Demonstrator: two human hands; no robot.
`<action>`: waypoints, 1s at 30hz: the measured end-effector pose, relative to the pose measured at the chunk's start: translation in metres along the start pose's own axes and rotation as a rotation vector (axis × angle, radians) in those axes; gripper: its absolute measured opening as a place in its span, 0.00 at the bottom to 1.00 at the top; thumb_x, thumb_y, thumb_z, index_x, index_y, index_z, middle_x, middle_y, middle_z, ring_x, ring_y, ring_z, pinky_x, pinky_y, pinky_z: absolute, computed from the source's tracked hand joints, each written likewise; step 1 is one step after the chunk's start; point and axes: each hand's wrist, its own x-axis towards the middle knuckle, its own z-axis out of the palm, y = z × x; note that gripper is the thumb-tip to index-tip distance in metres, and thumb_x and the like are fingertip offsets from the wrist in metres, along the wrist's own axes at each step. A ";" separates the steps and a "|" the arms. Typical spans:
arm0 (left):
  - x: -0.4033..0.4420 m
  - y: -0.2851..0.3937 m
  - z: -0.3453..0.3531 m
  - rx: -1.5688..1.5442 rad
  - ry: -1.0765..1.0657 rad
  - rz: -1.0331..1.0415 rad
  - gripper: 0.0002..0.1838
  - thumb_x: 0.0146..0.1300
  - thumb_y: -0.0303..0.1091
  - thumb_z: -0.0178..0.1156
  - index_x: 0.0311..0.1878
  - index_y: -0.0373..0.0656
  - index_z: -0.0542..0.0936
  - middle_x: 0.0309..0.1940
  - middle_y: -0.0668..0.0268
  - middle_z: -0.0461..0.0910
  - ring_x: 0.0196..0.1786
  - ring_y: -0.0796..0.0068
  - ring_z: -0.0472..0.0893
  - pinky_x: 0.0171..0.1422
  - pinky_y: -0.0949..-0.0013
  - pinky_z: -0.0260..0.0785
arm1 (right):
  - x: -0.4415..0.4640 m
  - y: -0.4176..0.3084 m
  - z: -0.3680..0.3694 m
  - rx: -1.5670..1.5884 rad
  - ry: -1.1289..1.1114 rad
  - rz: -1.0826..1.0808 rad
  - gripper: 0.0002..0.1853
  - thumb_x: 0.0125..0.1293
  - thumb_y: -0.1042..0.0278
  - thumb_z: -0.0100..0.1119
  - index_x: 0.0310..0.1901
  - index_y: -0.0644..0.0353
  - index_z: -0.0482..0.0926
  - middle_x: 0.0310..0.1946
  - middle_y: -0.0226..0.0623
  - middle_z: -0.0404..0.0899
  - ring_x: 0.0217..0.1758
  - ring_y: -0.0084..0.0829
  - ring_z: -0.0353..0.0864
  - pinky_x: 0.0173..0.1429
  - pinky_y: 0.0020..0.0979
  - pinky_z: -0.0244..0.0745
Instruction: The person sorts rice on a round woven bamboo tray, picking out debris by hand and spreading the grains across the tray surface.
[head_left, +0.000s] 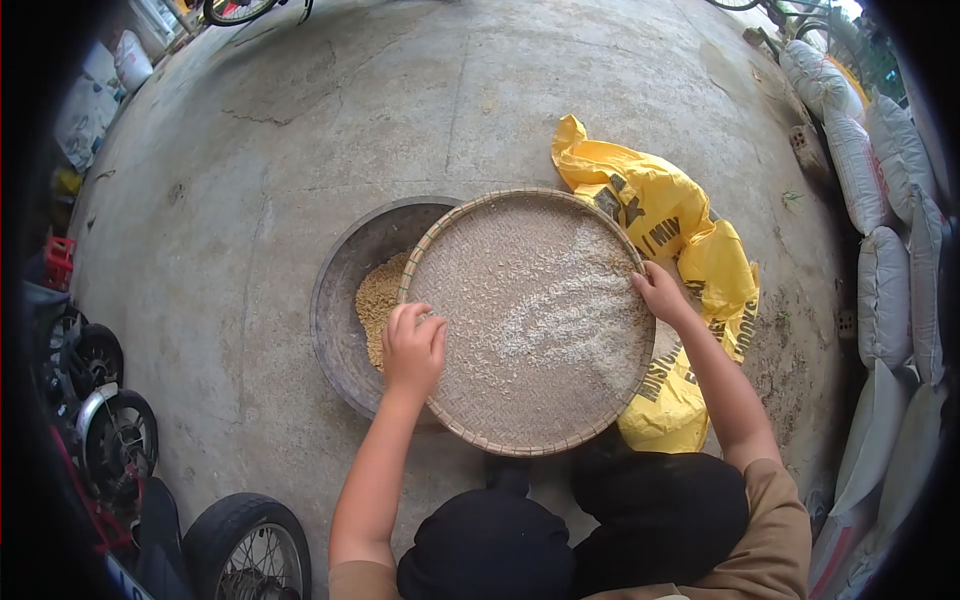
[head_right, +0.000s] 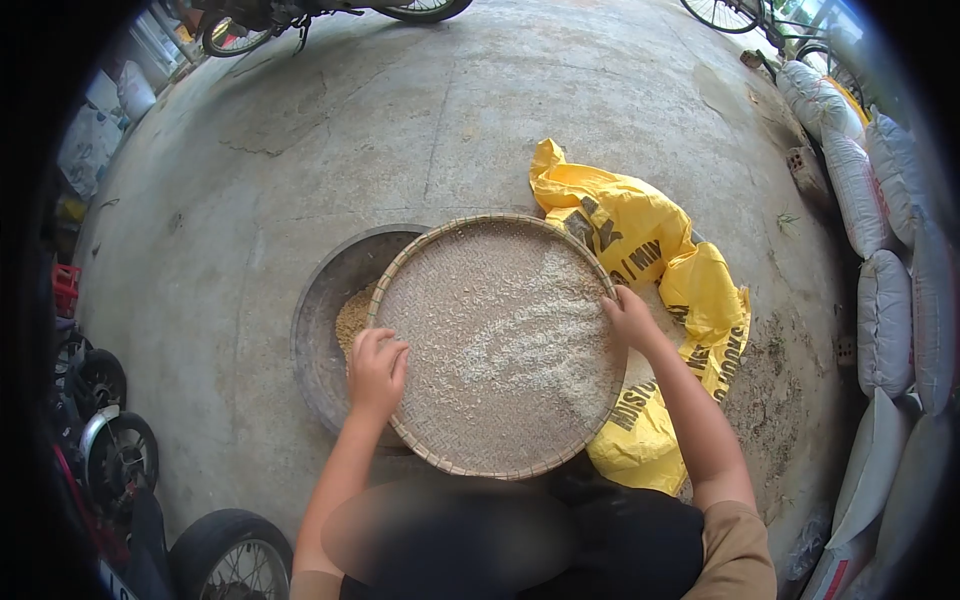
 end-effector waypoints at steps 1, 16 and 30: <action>0.010 -0.001 0.006 0.045 -0.038 0.007 0.06 0.52 0.32 0.61 0.34 0.46 0.79 0.51 0.62 0.68 0.59 0.58 0.63 0.60 0.56 0.56 | 0.000 -0.001 0.000 0.021 0.002 0.003 0.16 0.63 0.59 0.53 0.45 0.63 0.71 0.33 0.42 0.75 0.38 0.32 0.72 0.45 0.32 0.66; 0.032 -0.007 -0.002 0.059 -0.095 -0.066 0.06 0.55 0.27 0.55 0.37 0.40 0.74 0.49 0.59 0.69 0.60 0.57 0.63 0.61 0.55 0.53 | -0.002 0.010 0.003 0.135 0.009 -0.025 0.18 0.65 0.60 0.50 0.50 0.64 0.69 0.36 0.42 0.75 0.40 0.32 0.73 0.47 0.32 0.67; 0.047 0.037 0.036 0.065 -0.078 -0.123 0.05 0.54 0.30 0.60 0.34 0.43 0.77 0.54 0.56 0.64 0.64 0.56 0.57 0.64 0.52 0.50 | -0.006 0.008 0.009 0.168 0.064 -0.010 0.17 0.64 0.57 0.52 0.45 0.63 0.70 0.32 0.41 0.73 0.36 0.32 0.71 0.43 0.33 0.66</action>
